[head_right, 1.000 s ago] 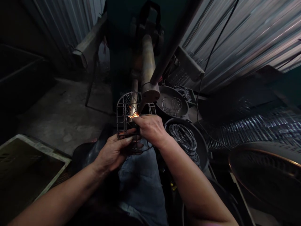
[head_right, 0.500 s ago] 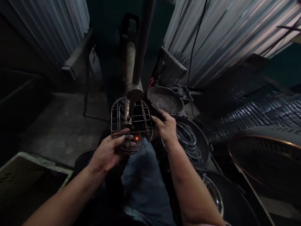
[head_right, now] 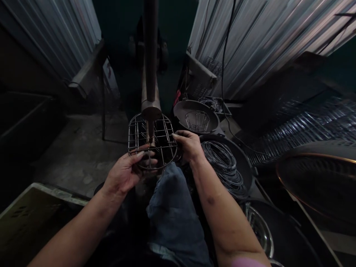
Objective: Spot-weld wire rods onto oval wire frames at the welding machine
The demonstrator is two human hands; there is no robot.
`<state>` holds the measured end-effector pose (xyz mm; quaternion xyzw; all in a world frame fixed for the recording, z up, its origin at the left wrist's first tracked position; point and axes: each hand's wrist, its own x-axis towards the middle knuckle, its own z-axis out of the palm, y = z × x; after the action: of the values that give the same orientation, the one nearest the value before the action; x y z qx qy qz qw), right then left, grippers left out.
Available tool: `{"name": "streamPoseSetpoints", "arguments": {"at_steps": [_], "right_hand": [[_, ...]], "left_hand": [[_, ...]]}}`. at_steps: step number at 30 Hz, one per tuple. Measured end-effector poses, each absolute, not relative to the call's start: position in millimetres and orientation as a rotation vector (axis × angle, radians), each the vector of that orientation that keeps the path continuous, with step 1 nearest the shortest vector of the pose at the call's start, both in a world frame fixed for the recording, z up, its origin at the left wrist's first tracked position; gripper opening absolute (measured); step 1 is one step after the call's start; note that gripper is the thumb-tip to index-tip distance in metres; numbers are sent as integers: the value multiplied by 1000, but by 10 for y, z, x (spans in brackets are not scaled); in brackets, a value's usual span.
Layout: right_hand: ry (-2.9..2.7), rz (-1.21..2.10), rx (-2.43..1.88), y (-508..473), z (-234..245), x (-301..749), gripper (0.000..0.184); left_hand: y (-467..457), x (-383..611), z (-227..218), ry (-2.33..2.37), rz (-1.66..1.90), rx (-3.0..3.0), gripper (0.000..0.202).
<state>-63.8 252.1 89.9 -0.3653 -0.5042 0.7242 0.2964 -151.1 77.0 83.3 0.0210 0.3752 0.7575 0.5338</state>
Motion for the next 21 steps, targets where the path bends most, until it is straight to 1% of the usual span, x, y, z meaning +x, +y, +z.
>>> {"name": "streamPoseSetpoints", "arguments": {"at_steps": [8, 11, 14, 17, 19, 21], "right_hand": [[-1385, 1931, -962, 2504, 857, -607, 32], [-1447, 1834, -989, 2531, 835, -459, 35], [-1598, 1615, -972, 2562, 803, -206, 34], [-1922, 1428, -884, 2491, 742, 60, 38], [-2197, 1448, -810, 2364, 670, 187, 42], [-2433, 1538, -765, 2208, 572, 262, 36]], "left_hand": [[765, -1482, 777, 898, 1825, 105, 30], [596, -1439, 733, 951, 1756, 140, 28], [249, -1433, 613, 1036, 1523, 209, 26], [-120, -1484, 454, 1060, 1208, 338, 26], [-274, -1527, 366, 1105, 1046, 467, 24], [-334, -1554, 299, 1174, 931, 593, 22]]}}
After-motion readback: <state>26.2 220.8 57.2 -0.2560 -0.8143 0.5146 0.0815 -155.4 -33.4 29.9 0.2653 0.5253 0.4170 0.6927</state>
